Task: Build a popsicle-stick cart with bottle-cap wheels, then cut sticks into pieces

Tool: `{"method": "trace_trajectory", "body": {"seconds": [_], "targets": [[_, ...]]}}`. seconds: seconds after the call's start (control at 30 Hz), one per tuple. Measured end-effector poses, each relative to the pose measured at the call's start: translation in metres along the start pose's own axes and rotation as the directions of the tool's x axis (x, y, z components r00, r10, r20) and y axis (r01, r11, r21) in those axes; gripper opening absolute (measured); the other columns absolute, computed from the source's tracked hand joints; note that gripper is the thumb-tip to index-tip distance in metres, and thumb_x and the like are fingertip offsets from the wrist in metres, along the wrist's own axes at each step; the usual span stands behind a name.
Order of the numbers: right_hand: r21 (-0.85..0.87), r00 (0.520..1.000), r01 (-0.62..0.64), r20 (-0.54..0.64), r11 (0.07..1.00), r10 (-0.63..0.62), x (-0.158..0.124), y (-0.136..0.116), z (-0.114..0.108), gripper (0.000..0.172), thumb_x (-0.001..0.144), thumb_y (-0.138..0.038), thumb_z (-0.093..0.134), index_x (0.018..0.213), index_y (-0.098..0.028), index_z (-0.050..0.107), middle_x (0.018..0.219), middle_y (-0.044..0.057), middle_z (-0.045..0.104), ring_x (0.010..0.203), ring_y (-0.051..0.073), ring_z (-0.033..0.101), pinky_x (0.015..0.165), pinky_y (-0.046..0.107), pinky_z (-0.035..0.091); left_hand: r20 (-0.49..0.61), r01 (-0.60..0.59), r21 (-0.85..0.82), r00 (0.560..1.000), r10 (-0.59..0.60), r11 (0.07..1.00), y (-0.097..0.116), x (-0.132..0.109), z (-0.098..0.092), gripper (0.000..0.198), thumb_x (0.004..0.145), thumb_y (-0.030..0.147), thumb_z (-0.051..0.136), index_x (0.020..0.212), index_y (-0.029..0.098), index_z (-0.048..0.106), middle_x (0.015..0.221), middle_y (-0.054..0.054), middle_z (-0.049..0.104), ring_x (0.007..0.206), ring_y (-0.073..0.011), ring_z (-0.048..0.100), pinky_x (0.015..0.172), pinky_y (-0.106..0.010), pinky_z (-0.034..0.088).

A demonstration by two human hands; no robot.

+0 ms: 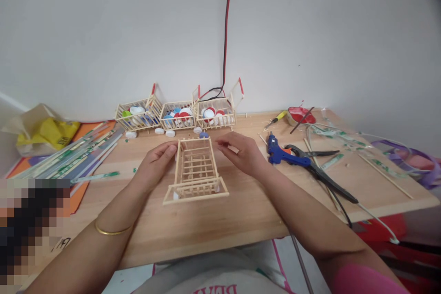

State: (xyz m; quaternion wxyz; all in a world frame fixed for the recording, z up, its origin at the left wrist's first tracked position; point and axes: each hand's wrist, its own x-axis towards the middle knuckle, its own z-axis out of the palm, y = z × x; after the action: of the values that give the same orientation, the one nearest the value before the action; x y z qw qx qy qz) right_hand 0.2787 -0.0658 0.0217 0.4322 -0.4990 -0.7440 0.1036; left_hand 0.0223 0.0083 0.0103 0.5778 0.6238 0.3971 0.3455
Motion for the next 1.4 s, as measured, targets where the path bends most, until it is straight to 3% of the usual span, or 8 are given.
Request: {"method": "trace_trajectory", "body": {"seconds": [0.2, 0.43, 0.63, 0.97, 1.07, 1.23, 1.4], "targets": [[-0.033, 0.996, 0.088, 0.023, 0.996, -0.088, 0.000, -0.002, 0.005, 0.019, 0.094, -0.024, 0.049, 0.103, -0.022, 0.066, 0.101, 0.009, 0.071, 0.094, 0.019, 0.064, 0.083, 0.032, 0.048, 0.015, -0.034, -0.016, 0.999, 0.034, 0.999, 0.000, -0.003, 0.006, 0.046, 0.078, 0.051, 0.067, 0.111, 0.018, 0.068, 0.108, -0.009, 0.072, 0.116, -0.0301, 0.058, 0.089, -0.035, 0.049], [-0.192, 0.990, 0.130, 0.073, 0.973, -0.118, 0.007, -0.006, 0.008, 0.013, 0.089, -0.016, 0.048, 0.082, -0.020, 0.058, 0.079, 0.006, 0.065, 0.076, 0.018, 0.057, 0.072, 0.030, 0.040, 0.000, -0.054, -0.046, 0.999, 0.054, 0.997, -0.006, -0.002, 0.008, 0.041, 0.079, 0.050, 0.067, 0.105, 0.018, 0.069, 0.104, -0.008, 0.073, 0.115, -0.0293, 0.059, 0.092, -0.036, 0.048], [-0.190, 0.997, -0.036, -0.068, 0.981, 0.023, 0.010, -0.003, 0.006, 0.008, 0.082, -0.014, 0.047, 0.077, -0.020, 0.049, 0.076, 0.005, 0.056, 0.072, 0.018, 0.050, 0.066, 0.029, 0.035, -0.012, -0.038, -0.068, 0.999, 0.037, 0.997, -0.003, -0.002, 0.009, 0.041, 0.077, 0.049, 0.069, 0.103, 0.017, 0.069, 0.104, -0.009, 0.073, 0.111, -0.0290, 0.061, 0.092, -0.037, 0.048], [-0.161, 0.999, 0.014, 0.042, 0.987, -0.007, 0.011, -0.002, 0.013, 0.011, 0.089, -0.019, 0.047, 0.082, -0.019, 0.055, 0.077, 0.004, 0.061, 0.072, 0.017, 0.052, 0.068, 0.029, 0.034, -0.005, -0.033, -0.080, 0.999, 0.033, 0.996, -0.003, -0.002, 0.010, 0.039, 0.078, 0.048, 0.068, 0.104, 0.019, 0.069, 0.105, -0.007, 0.073, 0.109, -0.0279, 0.062, 0.088, -0.035, 0.049], [-0.124, 0.999, -0.036, 0.018, 0.992, 0.038, 0.012, -0.003, 0.013, 0.011, 0.086, -0.018, 0.048, 0.076, -0.020, 0.052, 0.072, 0.002, 0.058, 0.070, 0.016, 0.051, 0.067, 0.028, 0.035, -0.007, -0.027, -0.056, 1.000, 0.027, 0.998, -0.002, -0.003, 0.011, 0.042, 0.077, 0.049, 0.069, 0.105, 0.018, 0.069, 0.104, -0.008, 0.073, 0.107, -0.0279, 0.063, 0.087, -0.035, 0.050], [0.104, 0.984, -0.151, -0.083, 0.983, 0.160, 0.013, -0.004, 0.007, 0.009, 0.086, -0.023, 0.047, 0.077, -0.021, 0.050, 0.072, 0.000, 0.055, 0.068, 0.014, 0.050, 0.064, 0.026, 0.039, 0.010, -0.053, -0.020, 0.999, 0.053, 0.998, -0.003, -0.004, 0.013, 0.041, 0.077, 0.048, 0.070, 0.106, 0.018, 0.069, 0.108, -0.009, 0.072, 0.107, -0.0271, 0.063, 0.093, -0.037, 0.048], [0.122, 0.974, -0.224, 0.004, 0.967, 0.225, 0.011, 0.002, 0.007, 0.012, 0.087, -0.028, 0.048, 0.079, -0.020, 0.052, 0.071, -0.001, 0.055, 0.066, 0.013, 0.049, 0.062, 0.025, 0.038, 0.028, -0.092, -0.057, 0.995, 0.093, 0.994, -0.002, -0.005, 0.014, 0.048, 0.075, 0.044, 0.073, 0.116, 0.020, 0.063, 0.123, -0.011, 0.066, 0.116, -0.0271, 0.059, 0.101, -0.037, 0.044]]}}
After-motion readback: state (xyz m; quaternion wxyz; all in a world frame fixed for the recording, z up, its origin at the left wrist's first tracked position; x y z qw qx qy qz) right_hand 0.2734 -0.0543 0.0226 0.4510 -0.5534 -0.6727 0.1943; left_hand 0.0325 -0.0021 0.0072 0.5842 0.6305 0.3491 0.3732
